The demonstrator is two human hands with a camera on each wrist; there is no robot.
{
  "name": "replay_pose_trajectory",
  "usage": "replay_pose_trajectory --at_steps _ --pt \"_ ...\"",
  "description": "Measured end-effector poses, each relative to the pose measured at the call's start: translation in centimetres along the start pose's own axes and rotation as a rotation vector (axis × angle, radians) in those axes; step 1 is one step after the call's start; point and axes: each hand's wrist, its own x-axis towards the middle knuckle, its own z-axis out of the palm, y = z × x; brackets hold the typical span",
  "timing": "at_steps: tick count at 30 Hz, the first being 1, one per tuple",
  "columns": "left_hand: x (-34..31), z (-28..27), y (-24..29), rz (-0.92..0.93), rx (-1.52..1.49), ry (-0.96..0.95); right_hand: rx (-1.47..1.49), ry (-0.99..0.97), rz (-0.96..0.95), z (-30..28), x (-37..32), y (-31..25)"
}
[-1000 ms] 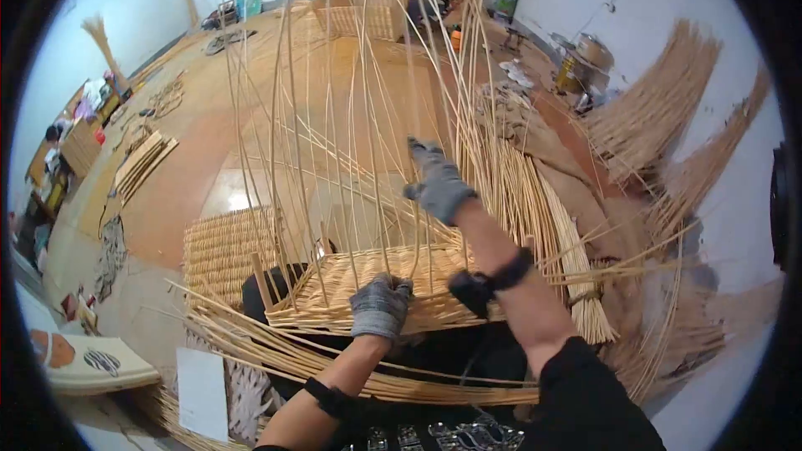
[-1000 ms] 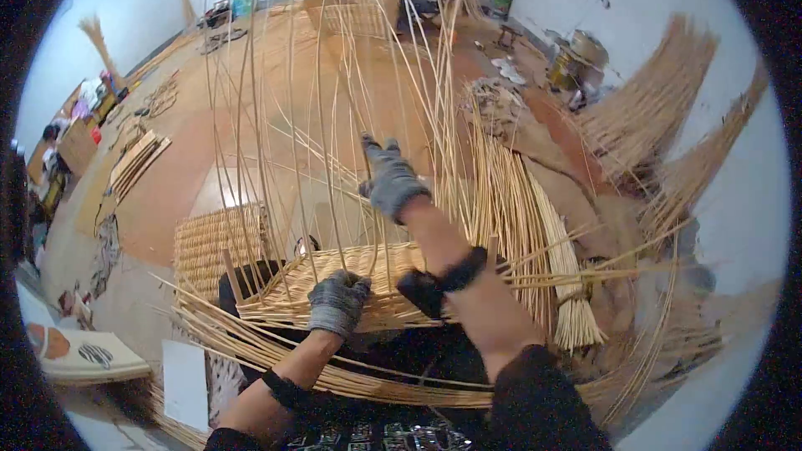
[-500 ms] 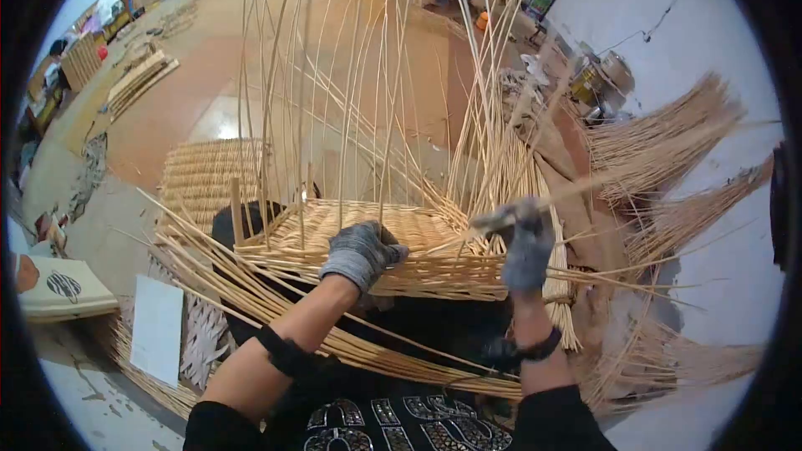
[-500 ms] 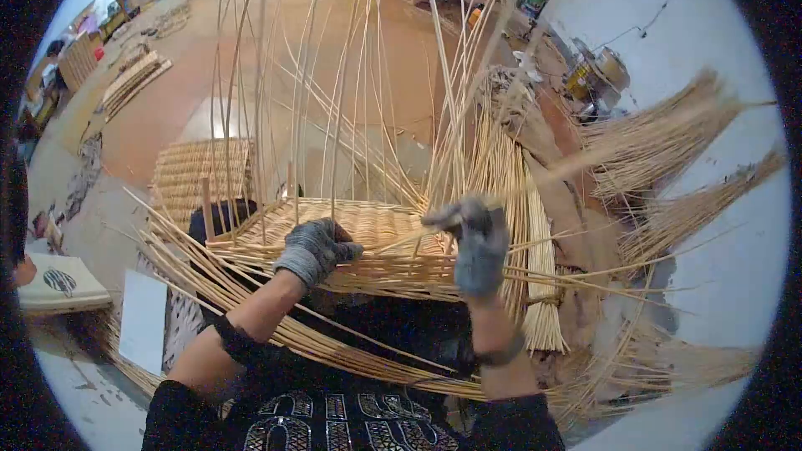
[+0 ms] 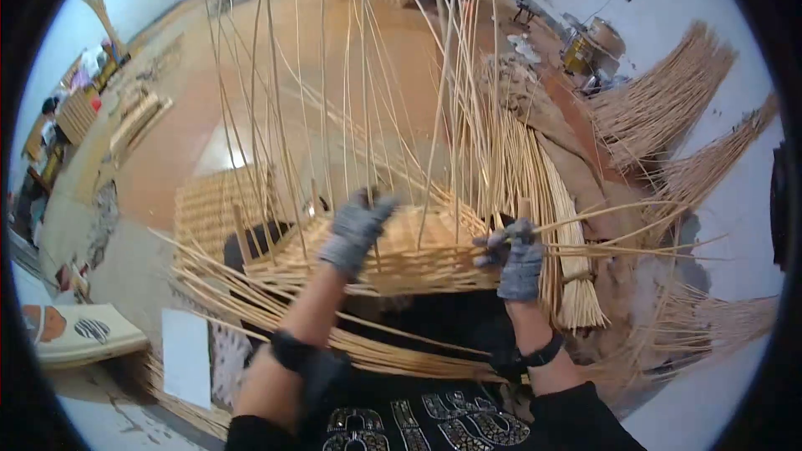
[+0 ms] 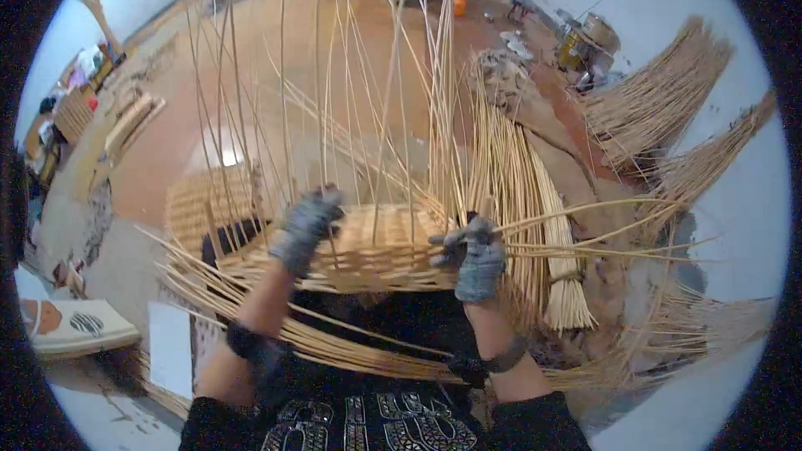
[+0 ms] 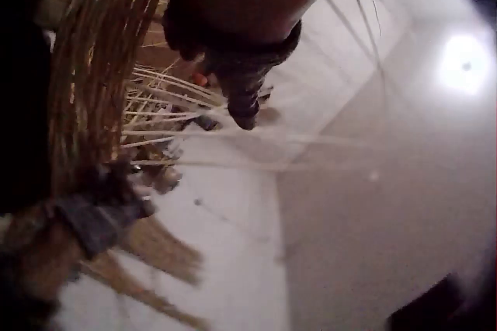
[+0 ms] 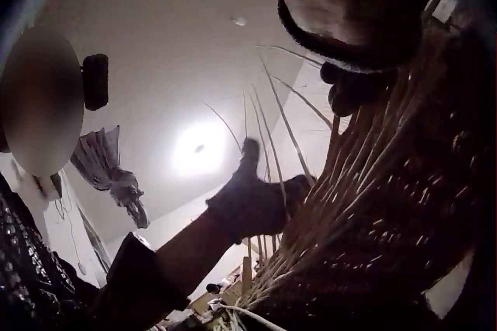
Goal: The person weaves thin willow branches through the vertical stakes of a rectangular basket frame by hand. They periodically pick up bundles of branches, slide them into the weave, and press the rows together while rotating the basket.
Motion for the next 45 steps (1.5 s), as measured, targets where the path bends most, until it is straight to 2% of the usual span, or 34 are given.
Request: replay_pose_trajectory --at_steps 2,3,6,7,9,12,13,14,16,17,18,19,20,22,23,25,26,27,28,30,31,32,34,35,38,39,41,43,45 --pt "0.8 4.5 -1.5 0.197 0.361 0.374 -0.023 0.009 0.016 -0.6 0.2 0.3" --pt "0.8 4.2 -1.3 0.189 0.301 0.372 -0.025 -0.028 -0.007 -0.1 0.3 0.1" --pt "1.5 3.4 -1.3 0.182 0.163 0.317 -0.302 0.095 0.109 2.3 -0.3 -2.4" --pt "2.1 2.9 -1.8 0.195 0.143 0.265 -0.408 0.046 -0.041 5.5 -2.1 -3.6" --pt "1.8 2.1 -0.7 0.163 0.204 0.146 -0.723 -0.129 -0.275 6.6 -4.6 -1.3" --pt "2.5 2.2 -0.3 0.076 0.370 0.156 -0.126 0.073 0.072 6.6 -3.3 -3.3" --pt "3.4 1.9 -1.3 0.048 0.560 0.241 -0.192 0.017 0.106 3.7 -2.0 -2.9" --pt "2.1 2.6 -0.7 0.335 0.660 0.378 -0.259 -0.037 0.136 1.2 -0.5 -2.1" --pt "-2.7 4.3 2.0 0.908 0.830 0.647 -0.165 0.083 0.050 1.3 -0.9 -1.0" --pt "-4.4 6.0 3.5 0.562 0.797 0.299 -0.121 0.149 0.021 1.3 -1.5 -0.5" --pt "-5.3 7.8 4.4 0.213 0.729 -0.034 -0.240 0.217 -0.018 0.7 -1.8 -1.4" --pt "-3.6 9.2 3.1 0.026 0.753 -0.134 -0.367 0.277 -0.051 -0.2 -2.2 -3.1" --pt "-2.2 9.4 2.0 0.044 0.732 -0.222 -0.495 0.326 -0.095 -1.0 -1.9 -5.0" --pt "-0.6 9.2 1.3 0.089 0.692 -0.404 -0.189 0.118 -0.073 -3.4 -1.3 -8.2" --pt "-1.3 9.5 0.9 0.128 0.751 -0.286 -0.030 0.021 -0.057 -3.9 -1.2 -9.2" --pt "-2.2 10.7 0.2 0.123 0.787 -0.084 -0.659 -0.024 -0.267 0.8 3.0 -10.2" --pt "-2.7 11.3 -0.1 0.121 0.817 0.012 -1.087 -0.204 -0.578 2.9 6.8 -9.4" --pt "-2.9 11.9 0.3 0.056 0.865 0.069 -1.440 -0.272 -0.993 5.0 10.6 -8.5" --pt "-2.7 12.0 0.2 0.037 0.872 0.065 -1.420 -0.327 -1.098 5.8 14.1 -6.2" --pt "-1.3 11.6 0.5 0.015 0.873 0.077 -1.115 -0.418 -0.676 3.7 15.1 -5.2" --pt "-0.6 11.2 1.2 -0.025 0.908 0.004 -0.957 -0.468 -0.468 4.0 15.2 -5.9" --pt "-0.6 10.9 1.4 -0.002 0.872 -0.016 -0.826 -0.321 -0.307 2.4 13.2 -8.5" --pt "-1.3 10.4 1.9 0.039 0.805 -0.073 -0.517 0.016 -0.107 -0.7 6.6 -11.2" --pt "0.0 10.1 -0.2 0.097 0.717 -0.145 -0.342 0.203 -0.070 -2.0 4.5 -11.0" --pt "1.1 12.1 0.1 -0.091 0.605 -0.141 -0.442 0.353 -0.188 -2.8 1.9 -10.4" --pt "-0.4 12.5 2.8 -0.107 0.694 -0.058 -0.307 0.250 -0.198 -0.7 0.0 -10.4" --pt "0.0 12.6 3.1 -0.091 0.678 -0.032 -0.035 0.012 -0.250 5.5 -2.9 -10.8" --pt "1.6 12.2 1.6 -0.091 0.664 -0.095 -0.747 0.005 -0.265 -1.9 -1.1 -12.3" --pt "0.9 12.0 0.6 -0.075 0.592 0.036 -0.925 0.266 0.303 -3.7 -1.6 -15.6"
